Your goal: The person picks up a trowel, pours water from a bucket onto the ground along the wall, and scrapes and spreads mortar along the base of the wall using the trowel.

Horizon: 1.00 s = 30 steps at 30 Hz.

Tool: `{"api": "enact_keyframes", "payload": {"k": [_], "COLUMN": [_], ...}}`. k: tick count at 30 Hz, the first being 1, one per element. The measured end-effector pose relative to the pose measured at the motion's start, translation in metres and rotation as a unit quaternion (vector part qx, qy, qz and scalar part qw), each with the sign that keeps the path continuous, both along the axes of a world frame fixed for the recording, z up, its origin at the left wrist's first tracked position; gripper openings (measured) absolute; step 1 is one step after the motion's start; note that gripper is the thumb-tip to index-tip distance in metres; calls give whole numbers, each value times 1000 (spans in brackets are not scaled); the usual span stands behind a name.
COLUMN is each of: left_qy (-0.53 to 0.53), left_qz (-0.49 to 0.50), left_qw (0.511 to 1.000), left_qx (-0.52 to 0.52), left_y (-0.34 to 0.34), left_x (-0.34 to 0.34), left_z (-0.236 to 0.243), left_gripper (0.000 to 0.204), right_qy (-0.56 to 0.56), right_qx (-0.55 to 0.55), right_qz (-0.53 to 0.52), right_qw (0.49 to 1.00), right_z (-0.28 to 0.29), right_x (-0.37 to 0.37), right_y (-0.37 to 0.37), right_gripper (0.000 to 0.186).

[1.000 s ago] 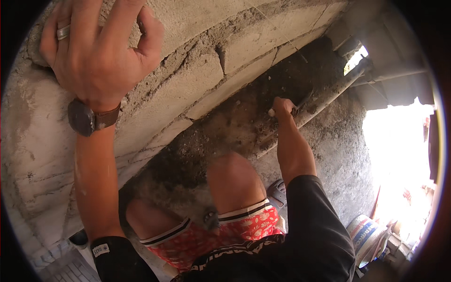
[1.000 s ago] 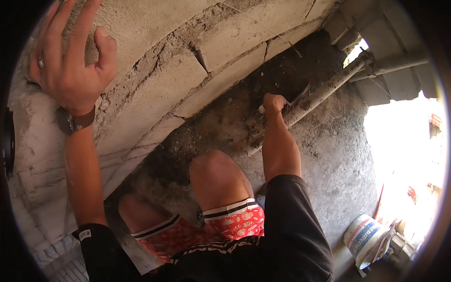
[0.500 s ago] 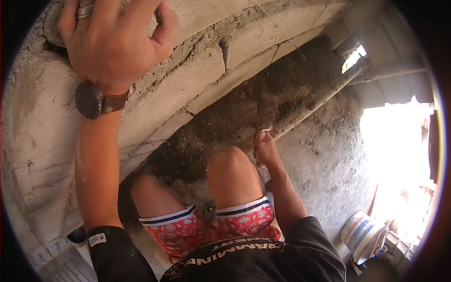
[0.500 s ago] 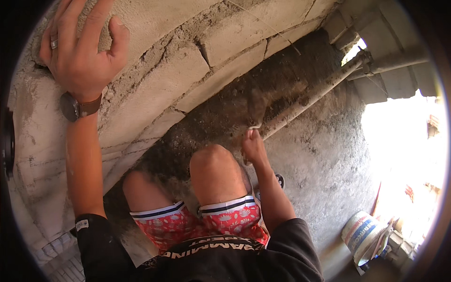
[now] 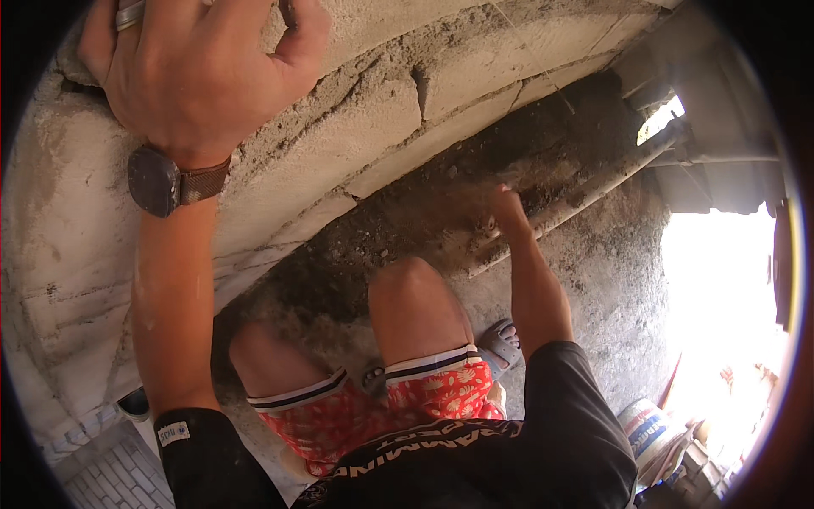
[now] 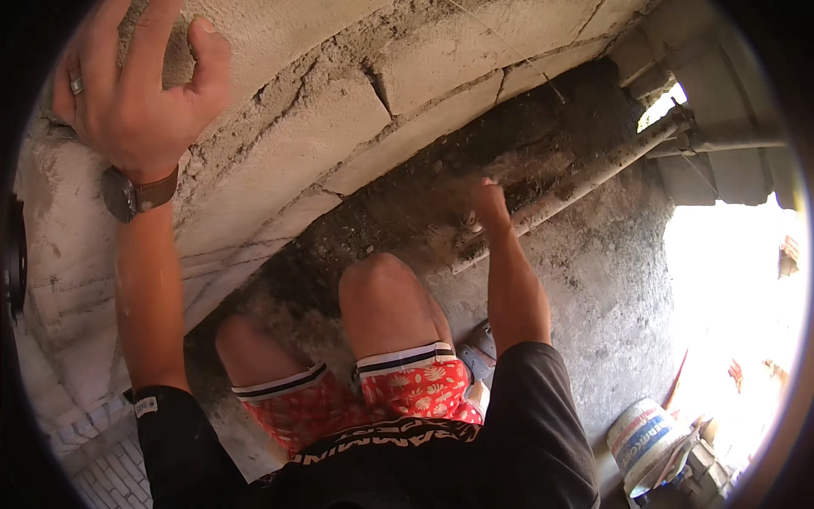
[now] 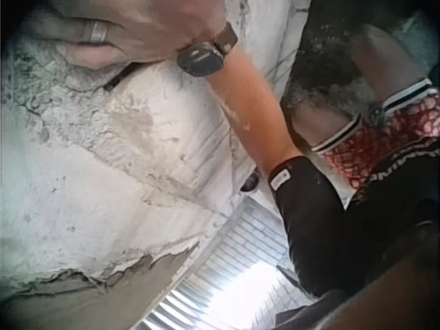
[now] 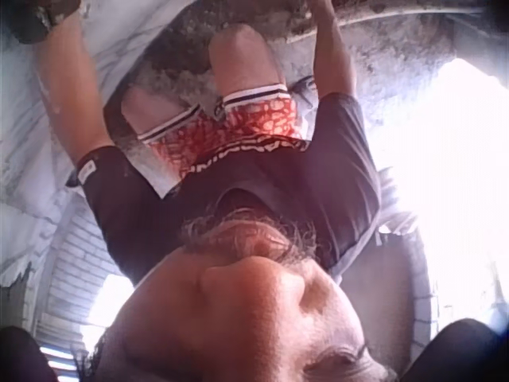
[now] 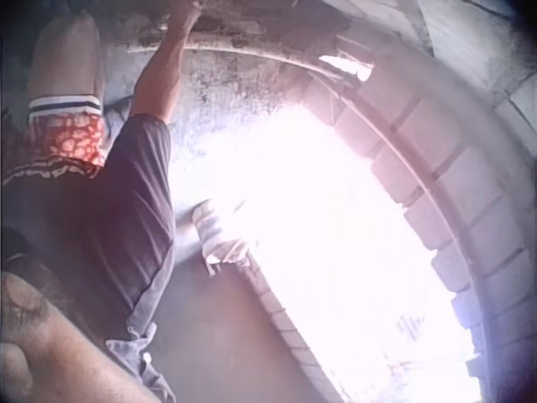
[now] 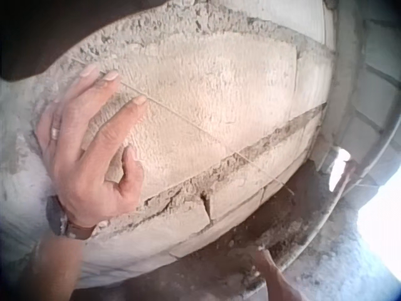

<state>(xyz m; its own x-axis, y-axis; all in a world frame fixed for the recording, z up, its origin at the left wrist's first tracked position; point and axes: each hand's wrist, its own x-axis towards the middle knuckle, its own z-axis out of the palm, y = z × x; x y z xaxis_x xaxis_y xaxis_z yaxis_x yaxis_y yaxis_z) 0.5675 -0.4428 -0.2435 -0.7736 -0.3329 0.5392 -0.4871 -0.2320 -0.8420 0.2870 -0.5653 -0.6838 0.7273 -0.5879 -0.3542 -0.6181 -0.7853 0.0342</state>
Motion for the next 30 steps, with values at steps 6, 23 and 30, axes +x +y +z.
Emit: {"api": "enact_keyframes", "payload": {"k": [6,23,30], "left_qy": [-24,34,77], "left_qz": [-1,3,16], "left_qw": [1000,999,997], "left_qx": [13,8,13], "left_y": [9,5,7], "left_x": [23,-14,-6], "left_z": [2,4,-5], "left_gripper": [34,37,33], "right_qy": [-111,1,-109], "right_qx": [179,-20,475], "right_qz": [-93,104,-361], "right_qw": [973,994,795], "right_z": [76,11,109], "right_x": [-6,6,-40], "right_y": [106,17,96], "right_gripper": [21,12,23]}}
